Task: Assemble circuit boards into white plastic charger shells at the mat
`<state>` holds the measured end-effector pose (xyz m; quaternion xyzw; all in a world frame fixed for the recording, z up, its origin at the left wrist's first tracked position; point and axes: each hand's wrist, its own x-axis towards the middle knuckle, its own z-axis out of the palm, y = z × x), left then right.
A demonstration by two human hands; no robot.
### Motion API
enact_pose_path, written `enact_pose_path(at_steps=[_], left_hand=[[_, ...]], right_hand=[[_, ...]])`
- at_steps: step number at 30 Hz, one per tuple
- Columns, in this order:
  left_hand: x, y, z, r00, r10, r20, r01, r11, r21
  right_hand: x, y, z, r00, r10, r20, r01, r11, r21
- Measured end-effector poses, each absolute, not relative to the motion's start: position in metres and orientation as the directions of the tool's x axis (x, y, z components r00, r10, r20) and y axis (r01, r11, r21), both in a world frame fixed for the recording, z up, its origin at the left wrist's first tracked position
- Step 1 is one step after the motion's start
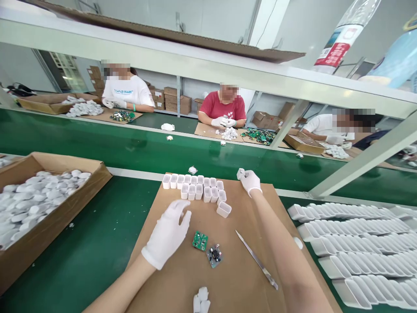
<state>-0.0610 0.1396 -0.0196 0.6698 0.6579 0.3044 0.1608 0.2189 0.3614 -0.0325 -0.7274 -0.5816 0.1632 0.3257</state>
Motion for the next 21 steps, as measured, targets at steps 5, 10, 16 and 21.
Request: enact_pose_path(at_steps=[5, 10, 16, 21], left_hand=[[-0.078, 0.16, -0.031, -0.057, 0.966, 0.253, 0.834, -0.093, 0.544], [-0.078, 0.165, -0.04, 0.048, 0.966, 0.254, 0.859, -0.169, 0.482], [-0.079, 0.171, -0.042, 0.049, 0.959, 0.279, 0.896, -0.166, 0.413], [-0.081, 0.176, -0.045, 0.036, 0.956, 0.292, 0.909, -0.152, 0.387]], right_hand=[[0.22, 0.323, -0.022, 0.095, 0.974, 0.204, 0.74, 0.068, -0.669], [0.204, 0.286, -0.012, -0.147, 0.971, 0.186, 0.694, 0.235, -0.681], [0.18, 0.247, 0.016, -0.318, 0.934, 0.165, 0.652, 0.342, -0.677], [0.157, 0.195, 0.027, -0.423, 0.893, 0.154, 0.664, 0.421, -0.618]])
